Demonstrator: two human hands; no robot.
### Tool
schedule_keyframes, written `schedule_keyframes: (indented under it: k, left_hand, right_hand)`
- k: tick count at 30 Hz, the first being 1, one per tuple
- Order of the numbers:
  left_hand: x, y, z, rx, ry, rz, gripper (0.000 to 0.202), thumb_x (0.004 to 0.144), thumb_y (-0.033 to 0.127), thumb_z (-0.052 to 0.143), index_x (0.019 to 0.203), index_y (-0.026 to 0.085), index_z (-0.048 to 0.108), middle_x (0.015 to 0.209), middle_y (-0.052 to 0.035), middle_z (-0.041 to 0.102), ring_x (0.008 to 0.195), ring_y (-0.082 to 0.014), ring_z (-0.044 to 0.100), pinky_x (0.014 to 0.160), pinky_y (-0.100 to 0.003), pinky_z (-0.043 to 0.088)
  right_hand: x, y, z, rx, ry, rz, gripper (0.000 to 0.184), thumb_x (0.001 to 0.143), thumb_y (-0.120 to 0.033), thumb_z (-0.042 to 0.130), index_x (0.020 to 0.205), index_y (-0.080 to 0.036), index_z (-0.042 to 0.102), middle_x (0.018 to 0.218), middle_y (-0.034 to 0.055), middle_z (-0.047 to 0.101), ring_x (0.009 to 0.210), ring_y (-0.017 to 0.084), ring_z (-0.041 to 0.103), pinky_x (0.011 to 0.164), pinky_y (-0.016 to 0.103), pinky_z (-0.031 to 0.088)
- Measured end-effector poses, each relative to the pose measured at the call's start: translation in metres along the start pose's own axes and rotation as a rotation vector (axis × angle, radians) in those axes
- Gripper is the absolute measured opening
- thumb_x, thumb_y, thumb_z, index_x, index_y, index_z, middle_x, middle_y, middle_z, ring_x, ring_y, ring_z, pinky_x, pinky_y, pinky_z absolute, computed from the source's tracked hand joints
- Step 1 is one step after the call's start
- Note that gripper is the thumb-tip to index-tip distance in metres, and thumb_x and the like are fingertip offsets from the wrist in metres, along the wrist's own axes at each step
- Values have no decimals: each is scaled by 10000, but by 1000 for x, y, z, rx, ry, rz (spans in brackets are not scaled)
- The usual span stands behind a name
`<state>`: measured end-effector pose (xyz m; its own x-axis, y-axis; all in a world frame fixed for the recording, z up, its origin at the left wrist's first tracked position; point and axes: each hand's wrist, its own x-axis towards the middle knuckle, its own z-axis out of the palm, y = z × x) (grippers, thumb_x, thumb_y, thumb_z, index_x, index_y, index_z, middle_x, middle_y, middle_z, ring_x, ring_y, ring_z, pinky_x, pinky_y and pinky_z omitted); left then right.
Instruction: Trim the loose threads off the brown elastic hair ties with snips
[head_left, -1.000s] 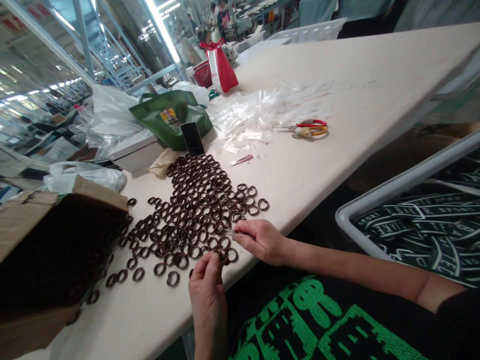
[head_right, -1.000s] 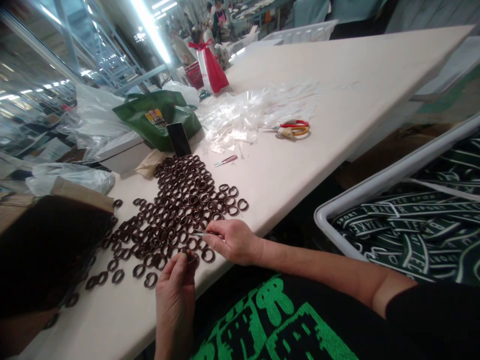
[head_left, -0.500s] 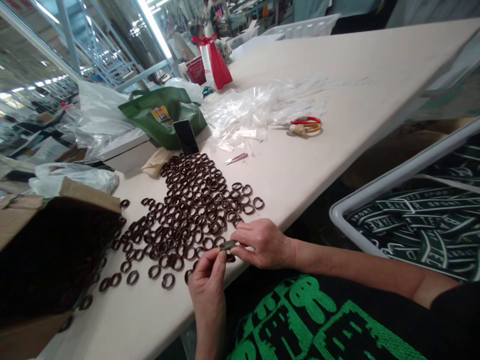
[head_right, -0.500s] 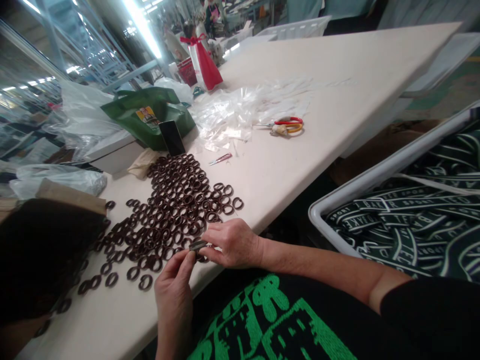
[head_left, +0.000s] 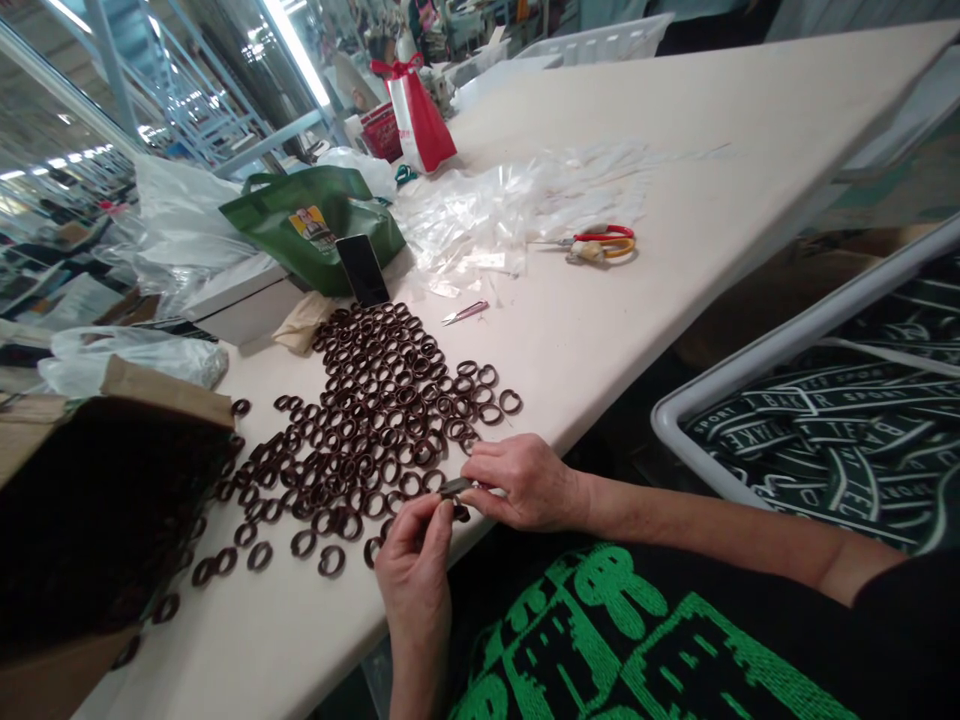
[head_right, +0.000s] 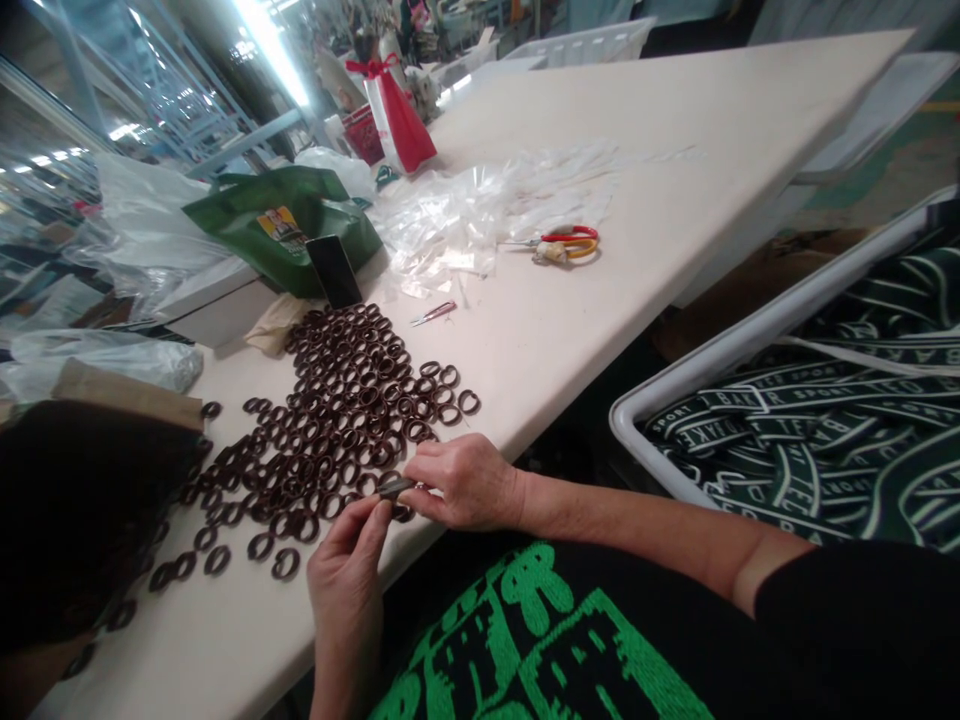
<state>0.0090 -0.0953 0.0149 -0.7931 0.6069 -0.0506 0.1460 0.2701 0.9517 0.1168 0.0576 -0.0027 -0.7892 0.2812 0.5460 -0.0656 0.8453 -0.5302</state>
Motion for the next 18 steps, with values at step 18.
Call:
schedule_keyframes:
  k: [18]
  left_hand:
    - [5,4,9,-708,-46,-396,282,561,370,878,675,185,699,708,-7,670,695,-126,637,694,-237,540]
  right_hand:
    - [12,-3,5,1171,-237,770,437,837,-566,660,866,-132,619,798,10,610,592,71,452,483,169,383]
